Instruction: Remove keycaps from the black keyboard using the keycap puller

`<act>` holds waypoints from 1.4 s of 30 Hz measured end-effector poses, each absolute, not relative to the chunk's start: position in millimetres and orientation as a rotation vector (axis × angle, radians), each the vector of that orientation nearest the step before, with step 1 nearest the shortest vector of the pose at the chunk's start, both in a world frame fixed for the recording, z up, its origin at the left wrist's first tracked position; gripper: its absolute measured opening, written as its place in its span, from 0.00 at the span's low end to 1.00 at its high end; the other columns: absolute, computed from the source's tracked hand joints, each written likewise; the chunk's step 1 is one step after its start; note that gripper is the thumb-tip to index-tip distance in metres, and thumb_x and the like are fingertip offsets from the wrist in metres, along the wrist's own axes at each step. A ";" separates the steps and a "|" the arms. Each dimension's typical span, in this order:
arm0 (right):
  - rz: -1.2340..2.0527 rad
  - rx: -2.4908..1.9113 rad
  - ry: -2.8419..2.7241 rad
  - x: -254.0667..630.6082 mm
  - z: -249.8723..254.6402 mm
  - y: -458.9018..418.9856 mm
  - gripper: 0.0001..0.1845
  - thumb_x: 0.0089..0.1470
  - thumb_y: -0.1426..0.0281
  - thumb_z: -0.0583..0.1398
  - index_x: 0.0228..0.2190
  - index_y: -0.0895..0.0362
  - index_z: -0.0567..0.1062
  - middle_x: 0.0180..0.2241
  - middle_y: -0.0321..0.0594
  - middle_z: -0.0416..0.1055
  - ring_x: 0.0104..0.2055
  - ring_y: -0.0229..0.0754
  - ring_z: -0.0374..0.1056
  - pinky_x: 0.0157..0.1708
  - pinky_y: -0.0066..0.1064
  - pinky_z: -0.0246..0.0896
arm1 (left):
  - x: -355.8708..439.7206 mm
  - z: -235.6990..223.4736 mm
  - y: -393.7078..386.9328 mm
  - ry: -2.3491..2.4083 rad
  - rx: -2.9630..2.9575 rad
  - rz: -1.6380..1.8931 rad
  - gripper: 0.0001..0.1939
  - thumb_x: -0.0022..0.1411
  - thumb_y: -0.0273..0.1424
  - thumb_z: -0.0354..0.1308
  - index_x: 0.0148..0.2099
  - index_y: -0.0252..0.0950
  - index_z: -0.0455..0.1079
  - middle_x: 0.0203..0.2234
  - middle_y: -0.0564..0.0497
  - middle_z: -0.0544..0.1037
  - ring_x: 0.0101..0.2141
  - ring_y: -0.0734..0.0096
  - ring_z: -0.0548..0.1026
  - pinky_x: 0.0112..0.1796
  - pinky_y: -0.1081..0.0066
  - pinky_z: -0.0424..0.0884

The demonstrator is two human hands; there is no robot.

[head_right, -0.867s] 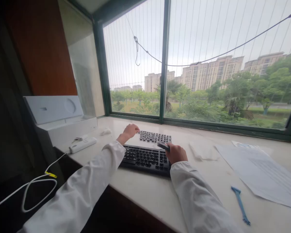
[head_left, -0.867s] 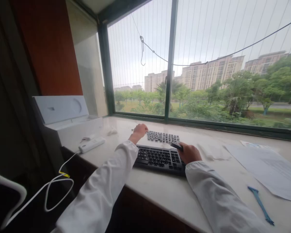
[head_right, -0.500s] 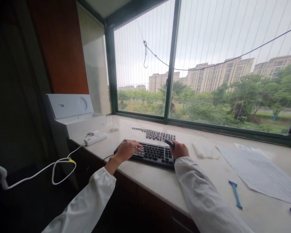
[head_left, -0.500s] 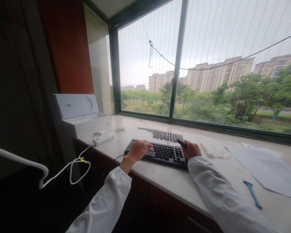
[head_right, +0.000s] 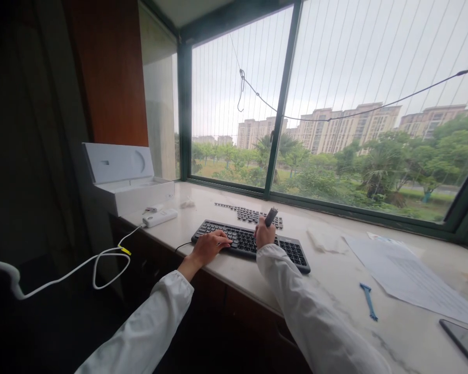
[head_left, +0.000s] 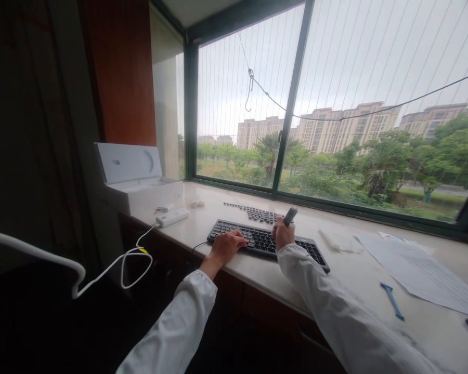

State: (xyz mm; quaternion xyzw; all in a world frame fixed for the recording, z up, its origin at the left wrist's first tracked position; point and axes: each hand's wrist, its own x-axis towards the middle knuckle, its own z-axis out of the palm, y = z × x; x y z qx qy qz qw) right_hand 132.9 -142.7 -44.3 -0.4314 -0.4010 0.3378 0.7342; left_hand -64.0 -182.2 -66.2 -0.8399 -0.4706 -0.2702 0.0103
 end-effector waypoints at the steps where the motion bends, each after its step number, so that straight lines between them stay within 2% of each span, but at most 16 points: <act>1: 0.800 -0.921 -0.858 123.2 -45.9 -141.7 0.19 0.47 0.56 0.59 0.20 0.53 0.57 0.12 0.26 0.51 0.12 0.31 0.47 0.11 0.26 0.45 | -64.5 -67.1 -181.8 -1.456 -2.622 -0.853 0.13 0.63 0.42 0.50 0.44 0.51 0.73 0.42 0.55 0.74 0.39 0.71 0.74 0.39 0.73 0.67; 4: 0.912 -0.901 -0.738 101.7 -52.3 -136.6 0.19 0.46 0.58 0.60 0.21 0.53 0.55 0.12 0.25 0.50 0.12 0.30 0.47 0.10 0.25 0.45 | -64.9 -68.3 -181.3 -1.451 -2.622 -0.856 0.13 0.63 0.42 0.49 0.44 0.50 0.73 0.42 0.54 0.74 0.38 0.70 0.74 0.39 0.73 0.67; 13: 0.894 -0.913 -0.684 82.0 -74.5 -120.6 0.19 0.46 0.57 0.59 0.21 0.53 0.55 0.11 0.23 0.48 0.11 0.30 0.46 0.09 0.24 0.43 | -62.1 -69.1 -180.4 -1.440 -2.581 -0.776 0.14 0.65 0.40 0.47 0.46 0.47 0.71 0.43 0.53 0.73 0.37 0.69 0.74 0.37 0.72 0.67; 24: 0.859 -0.921 -0.822 77.8 -73.0 -127.7 0.20 0.46 0.54 0.58 0.19 0.53 0.56 0.09 0.25 0.49 0.10 0.30 0.47 0.09 0.25 0.43 | -55.1 -56.2 -178.7 -1.407 -2.674 -0.580 0.14 0.65 0.40 0.47 0.47 0.44 0.69 0.45 0.50 0.71 0.40 0.68 0.73 0.40 0.71 0.67; 34: 0.885 -0.913 -0.795 78.0 -69.8 -132.3 0.19 0.47 0.56 0.58 0.19 0.53 0.56 0.09 0.25 0.50 0.10 0.31 0.47 0.09 0.25 0.44 | -47.2 -61.6 -173.9 -1.399 -2.642 -0.469 0.16 0.66 0.40 0.44 0.47 0.38 0.65 0.45 0.44 0.68 0.40 0.63 0.74 0.38 0.67 0.68; 42: 0.865 -0.916 -0.819 74.5 -74.5 -124.4 0.21 0.47 0.55 0.58 0.18 0.53 0.55 0.09 0.25 0.50 0.10 0.30 0.47 0.09 0.24 0.44 | -47.5 -63.3 -173.7 -1.346 -2.635 -0.461 0.16 0.67 0.38 0.42 0.47 0.36 0.64 0.44 0.42 0.67 0.39 0.63 0.74 0.38 0.67 0.69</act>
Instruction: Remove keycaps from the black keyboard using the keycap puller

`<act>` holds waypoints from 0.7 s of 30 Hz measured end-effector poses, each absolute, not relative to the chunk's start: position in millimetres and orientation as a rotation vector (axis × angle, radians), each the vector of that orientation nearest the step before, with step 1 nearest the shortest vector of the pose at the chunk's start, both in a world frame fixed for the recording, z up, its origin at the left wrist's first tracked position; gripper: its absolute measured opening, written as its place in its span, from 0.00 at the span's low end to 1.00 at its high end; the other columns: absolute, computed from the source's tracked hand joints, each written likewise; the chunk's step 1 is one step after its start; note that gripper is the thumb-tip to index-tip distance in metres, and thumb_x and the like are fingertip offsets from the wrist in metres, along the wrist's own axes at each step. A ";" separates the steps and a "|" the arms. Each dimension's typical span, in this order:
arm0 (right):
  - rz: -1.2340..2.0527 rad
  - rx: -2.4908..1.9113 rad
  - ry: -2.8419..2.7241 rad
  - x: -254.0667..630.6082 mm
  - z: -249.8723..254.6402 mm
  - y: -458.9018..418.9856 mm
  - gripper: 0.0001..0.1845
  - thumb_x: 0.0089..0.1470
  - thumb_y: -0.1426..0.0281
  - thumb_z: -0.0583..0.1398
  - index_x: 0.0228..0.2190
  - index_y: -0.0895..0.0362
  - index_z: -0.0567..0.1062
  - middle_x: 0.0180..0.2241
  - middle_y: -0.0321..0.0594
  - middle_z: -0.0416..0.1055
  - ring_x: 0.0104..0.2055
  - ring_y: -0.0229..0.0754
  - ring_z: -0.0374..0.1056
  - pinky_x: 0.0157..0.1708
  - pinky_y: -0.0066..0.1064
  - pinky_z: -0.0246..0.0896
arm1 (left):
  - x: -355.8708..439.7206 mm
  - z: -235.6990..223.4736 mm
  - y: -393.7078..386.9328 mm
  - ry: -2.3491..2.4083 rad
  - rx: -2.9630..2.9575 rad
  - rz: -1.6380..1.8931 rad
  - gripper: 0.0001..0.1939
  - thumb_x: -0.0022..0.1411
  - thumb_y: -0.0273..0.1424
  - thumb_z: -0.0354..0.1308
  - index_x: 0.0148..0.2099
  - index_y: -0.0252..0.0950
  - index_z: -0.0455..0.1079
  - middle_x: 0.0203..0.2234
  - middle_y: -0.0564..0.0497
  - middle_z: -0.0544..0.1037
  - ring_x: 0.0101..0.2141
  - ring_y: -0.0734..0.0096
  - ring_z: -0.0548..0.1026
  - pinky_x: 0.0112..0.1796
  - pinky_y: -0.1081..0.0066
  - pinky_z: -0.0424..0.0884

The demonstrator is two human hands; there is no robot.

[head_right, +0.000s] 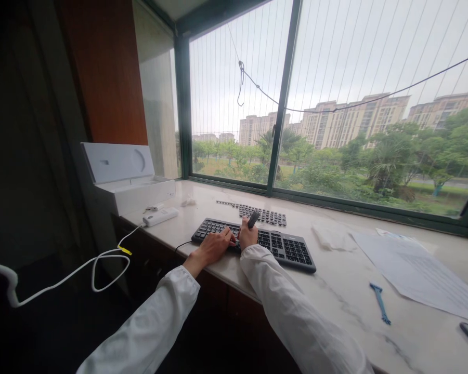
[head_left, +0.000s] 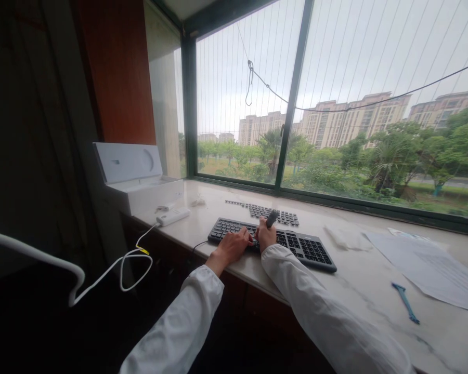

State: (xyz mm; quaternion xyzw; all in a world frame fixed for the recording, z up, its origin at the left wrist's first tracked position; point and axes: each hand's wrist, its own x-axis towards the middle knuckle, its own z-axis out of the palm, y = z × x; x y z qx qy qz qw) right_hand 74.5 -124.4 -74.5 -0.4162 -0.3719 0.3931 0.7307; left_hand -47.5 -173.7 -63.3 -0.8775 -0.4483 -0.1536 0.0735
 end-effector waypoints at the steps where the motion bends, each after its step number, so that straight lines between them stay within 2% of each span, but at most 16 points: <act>1: 0.868 -0.906 -0.825 73.7 -74.5 -124.7 0.21 0.47 0.55 0.57 0.18 0.53 0.55 0.09 0.25 0.50 0.10 0.30 0.47 0.09 0.24 0.43 | -47.6 -63.7 -173.7 -1.344 -2.639 -0.468 0.15 0.67 0.38 0.42 0.47 0.36 0.64 0.45 0.42 0.67 0.39 0.63 0.74 0.38 0.67 0.69; 5: 0.862 -0.860 -0.971 71.0 -74.5 -130.7 0.23 0.48 0.52 0.57 0.18 0.53 0.54 0.10 0.25 0.49 0.12 0.30 0.46 0.11 0.25 0.43 | -48.9 -65.0 -174.0 -1.368 -2.623 -0.511 0.16 0.66 0.39 0.42 0.46 0.36 0.64 0.44 0.44 0.68 0.39 0.63 0.74 0.37 0.68 0.69; 9: 0.668 -0.889 -1.285 71.4 -76.5 -138.7 0.23 0.50 0.52 0.56 0.17 0.56 0.58 0.13 0.28 0.53 0.16 0.31 0.50 0.16 0.25 0.48 | -56.8 -64.8 -175.0 -1.414 -2.620 -0.597 0.15 0.66 0.41 0.43 0.46 0.40 0.66 0.43 0.47 0.70 0.39 0.64 0.73 0.36 0.69 0.68; 13: 0.491 -0.905 -1.434 71.5 -76.0 -145.5 0.24 0.52 0.52 0.54 0.16 0.56 0.59 0.14 0.30 0.53 0.19 0.32 0.50 0.19 0.26 0.48 | -69.8 -64.0 -174.5 -1.446 -2.618 -0.675 0.15 0.63 0.44 0.47 0.45 0.45 0.68 0.43 0.50 0.72 0.39 0.66 0.74 0.37 0.71 0.67; 21: 0.181 -0.885 -1.663 67.3 -81.5 -150.5 0.17 0.54 0.61 0.53 0.19 0.56 0.63 0.16 0.31 0.58 0.19 0.33 0.53 0.22 0.26 0.49 | -73.2 -65.3 -173.9 -1.539 -2.531 -0.654 0.14 0.61 0.42 0.52 0.47 0.46 0.68 0.45 0.52 0.72 0.40 0.66 0.73 0.38 0.71 0.67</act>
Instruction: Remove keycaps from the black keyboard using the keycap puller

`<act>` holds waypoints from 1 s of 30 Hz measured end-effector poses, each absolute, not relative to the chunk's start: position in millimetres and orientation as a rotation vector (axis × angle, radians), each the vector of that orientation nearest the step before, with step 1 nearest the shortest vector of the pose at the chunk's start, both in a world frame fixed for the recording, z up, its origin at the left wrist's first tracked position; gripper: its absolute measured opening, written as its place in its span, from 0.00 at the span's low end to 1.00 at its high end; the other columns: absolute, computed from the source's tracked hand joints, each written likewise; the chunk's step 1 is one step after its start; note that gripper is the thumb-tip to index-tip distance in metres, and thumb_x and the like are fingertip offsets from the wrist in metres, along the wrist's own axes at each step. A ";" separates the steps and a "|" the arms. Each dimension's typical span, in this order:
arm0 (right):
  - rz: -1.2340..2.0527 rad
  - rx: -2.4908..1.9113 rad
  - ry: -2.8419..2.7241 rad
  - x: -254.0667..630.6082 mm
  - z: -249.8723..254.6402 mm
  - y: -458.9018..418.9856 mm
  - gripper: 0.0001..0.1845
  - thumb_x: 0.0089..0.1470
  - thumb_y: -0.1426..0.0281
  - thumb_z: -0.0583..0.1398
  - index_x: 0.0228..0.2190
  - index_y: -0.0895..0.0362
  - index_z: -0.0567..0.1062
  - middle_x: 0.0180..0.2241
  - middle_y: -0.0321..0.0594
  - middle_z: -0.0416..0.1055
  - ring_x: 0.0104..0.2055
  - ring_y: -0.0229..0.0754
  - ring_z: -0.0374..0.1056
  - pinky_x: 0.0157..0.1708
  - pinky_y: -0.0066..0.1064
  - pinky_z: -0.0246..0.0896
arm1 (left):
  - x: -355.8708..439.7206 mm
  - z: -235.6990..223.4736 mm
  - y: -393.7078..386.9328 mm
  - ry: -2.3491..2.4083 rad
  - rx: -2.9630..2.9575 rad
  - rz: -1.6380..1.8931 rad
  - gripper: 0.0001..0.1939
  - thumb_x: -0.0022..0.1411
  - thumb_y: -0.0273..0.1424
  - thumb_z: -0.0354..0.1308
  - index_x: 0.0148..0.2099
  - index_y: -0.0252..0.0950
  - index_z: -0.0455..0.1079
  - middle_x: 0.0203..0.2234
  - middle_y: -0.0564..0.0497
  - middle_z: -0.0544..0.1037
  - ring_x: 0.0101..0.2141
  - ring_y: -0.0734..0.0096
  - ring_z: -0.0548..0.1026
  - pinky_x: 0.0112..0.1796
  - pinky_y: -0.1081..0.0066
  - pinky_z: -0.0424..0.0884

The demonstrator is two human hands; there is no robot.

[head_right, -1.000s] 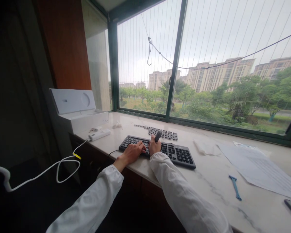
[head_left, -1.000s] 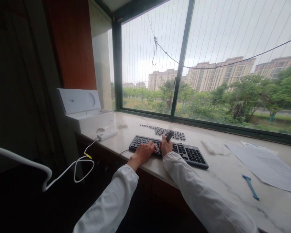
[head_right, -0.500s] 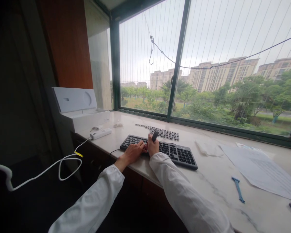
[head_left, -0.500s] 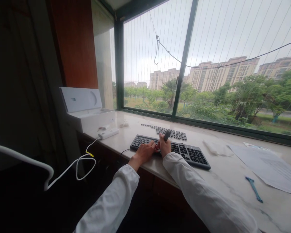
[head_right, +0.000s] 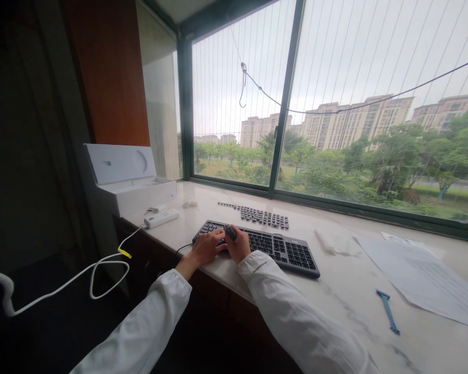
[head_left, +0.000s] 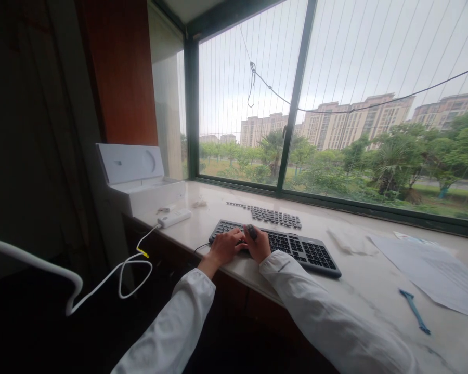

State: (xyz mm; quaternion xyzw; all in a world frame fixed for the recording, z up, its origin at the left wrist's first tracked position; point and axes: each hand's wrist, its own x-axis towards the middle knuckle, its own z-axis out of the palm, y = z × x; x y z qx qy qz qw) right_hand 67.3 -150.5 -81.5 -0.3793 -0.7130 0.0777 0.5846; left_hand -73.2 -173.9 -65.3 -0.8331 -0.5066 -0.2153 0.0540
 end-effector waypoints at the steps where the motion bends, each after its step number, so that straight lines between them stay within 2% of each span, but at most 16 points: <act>1: 0.152 -0.881 -1.683 67.7 -82.8 -150.0 0.16 0.54 0.61 0.53 0.19 0.56 0.63 0.16 0.31 0.59 0.19 0.33 0.53 0.22 0.26 0.49 | -73.0 -65.8 -173.7 -1.533 -2.526 -0.652 0.14 0.61 0.42 0.52 0.47 0.46 0.68 0.46 0.52 0.71 0.40 0.66 0.73 0.39 0.71 0.68; 10: 0.009 -0.869 -1.855 71.7 -87.4 -149.2 0.06 0.51 0.69 0.53 0.24 0.56 0.65 0.16 0.31 0.60 0.18 0.34 0.56 0.23 0.26 0.50 | -74.3 -70.5 -170.2 -1.498 -2.518 -0.634 0.15 0.61 0.39 0.53 0.49 0.43 0.67 0.50 0.48 0.70 0.43 0.64 0.73 0.41 0.69 0.68; 16: 0.017 -0.846 -1.921 73.7 -88.1 -150.1 0.04 0.47 0.70 0.54 0.23 0.55 0.64 0.16 0.31 0.61 0.19 0.35 0.59 0.23 0.26 0.51 | -74.2 -68.4 -172.8 -1.546 -2.516 -0.635 0.17 0.62 0.40 0.50 0.51 0.42 0.65 0.48 0.48 0.71 0.41 0.63 0.74 0.38 0.69 0.68; 20: 0.030 -0.812 -2.022 75.1 -86.0 -151.2 0.03 0.47 0.72 0.53 0.24 0.55 0.66 0.19 0.35 0.66 0.21 0.37 0.62 0.23 0.26 0.52 | -74.2 -67.9 -173.8 -1.574 -2.511 -0.644 0.13 0.63 0.37 0.48 0.47 0.41 0.68 0.45 0.49 0.72 0.39 0.65 0.74 0.36 0.70 0.66; 23: 0.084 -0.755 -2.072 75.4 -85.3 -149.2 0.03 0.47 0.72 0.53 0.25 0.56 0.67 0.19 0.34 0.66 0.21 0.36 0.62 0.24 0.26 0.53 | -74.1 -68.6 -173.9 -1.568 -2.508 -0.689 0.11 0.63 0.36 0.48 0.45 0.42 0.69 0.43 0.50 0.72 0.38 0.65 0.74 0.36 0.70 0.66; 25: 0.110 -0.787 -1.964 74.6 -84.6 -146.2 0.07 0.50 0.69 0.54 0.22 0.56 0.66 0.17 0.33 0.64 0.19 0.35 0.58 0.23 0.26 0.52 | -74.0 -69.0 -174.1 -1.550 -2.517 -0.720 0.12 0.62 0.38 0.50 0.45 0.43 0.69 0.43 0.50 0.72 0.39 0.65 0.73 0.36 0.70 0.66; 27: 0.144 -0.864 -1.773 73.2 -83.0 -141.9 0.14 0.53 0.65 0.54 0.19 0.56 0.63 0.15 0.32 0.59 0.18 0.33 0.54 0.22 0.27 0.50 | -74.0 -69.1 -174.4 -1.525 -2.534 -0.763 0.13 0.61 0.42 0.51 0.45 0.43 0.69 0.43 0.51 0.73 0.39 0.65 0.73 0.36 0.70 0.65; 30: 0.332 -0.930 -1.531 71.1 -78.8 -134.0 0.21 0.52 0.57 0.55 0.15 0.56 0.59 0.13 0.31 0.54 0.17 0.32 0.50 0.18 0.27 0.47 | -73.9 -68.8 -174.8 -1.504 -2.552 -0.835 0.14 0.61 0.44 0.50 0.42 0.44 0.71 0.41 0.53 0.73 0.39 0.67 0.73 0.37 0.70 0.65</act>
